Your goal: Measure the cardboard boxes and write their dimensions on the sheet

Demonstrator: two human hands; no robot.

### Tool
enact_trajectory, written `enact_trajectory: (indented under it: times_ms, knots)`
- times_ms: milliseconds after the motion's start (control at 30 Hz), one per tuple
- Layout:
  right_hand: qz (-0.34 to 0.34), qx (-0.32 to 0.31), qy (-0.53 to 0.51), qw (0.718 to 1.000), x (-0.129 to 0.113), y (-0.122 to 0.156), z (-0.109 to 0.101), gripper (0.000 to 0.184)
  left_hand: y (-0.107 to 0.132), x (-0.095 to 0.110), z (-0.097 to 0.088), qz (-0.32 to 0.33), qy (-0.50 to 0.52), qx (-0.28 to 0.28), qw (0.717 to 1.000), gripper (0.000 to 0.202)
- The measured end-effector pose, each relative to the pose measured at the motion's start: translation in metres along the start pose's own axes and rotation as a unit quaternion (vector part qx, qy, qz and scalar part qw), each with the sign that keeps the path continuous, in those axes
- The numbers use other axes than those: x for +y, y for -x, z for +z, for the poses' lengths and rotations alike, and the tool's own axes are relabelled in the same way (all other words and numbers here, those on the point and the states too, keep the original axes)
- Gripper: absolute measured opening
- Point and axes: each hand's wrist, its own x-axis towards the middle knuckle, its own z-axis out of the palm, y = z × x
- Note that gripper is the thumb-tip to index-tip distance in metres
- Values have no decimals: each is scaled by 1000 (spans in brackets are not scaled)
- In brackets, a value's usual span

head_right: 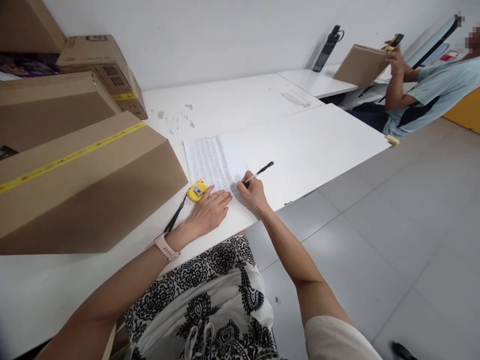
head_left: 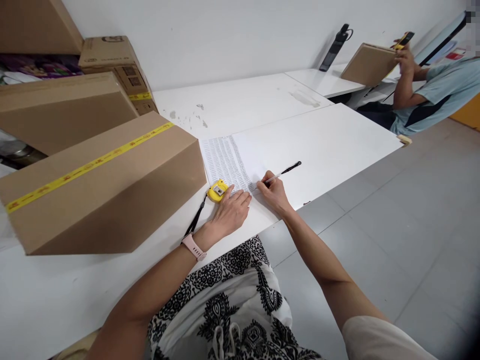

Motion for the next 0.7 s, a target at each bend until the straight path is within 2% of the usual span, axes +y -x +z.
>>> enact_trajectory:
  times_ms: [100,200,300,433,500,600,700]
  knots:
    - [-25,39,-49,998,2,-2,1,16,1,-1,1,3,8,19,1000,35]
    - [-65,68,-28,995,8,-5,2,12,1,-3,-5,-43,-9,85,995,32]
    - [-91,82,46,991,16,-7,3,27,2,-6,-14,-138,-31,133,981,32]
    - [-76,59,136,986,23,-8,7,52,5,-14,-18,-230,-24,101,968,45]
    - [-70,57,158,983,23,-9,10,58,6,-19,-16,-243,-8,99,965,47]
    - [-64,57,159,983,23,-12,12,60,7,-24,-14,-234,36,124,964,47]
    - [-54,79,128,987,22,-17,10,55,13,-14,-24,-222,107,173,954,49]
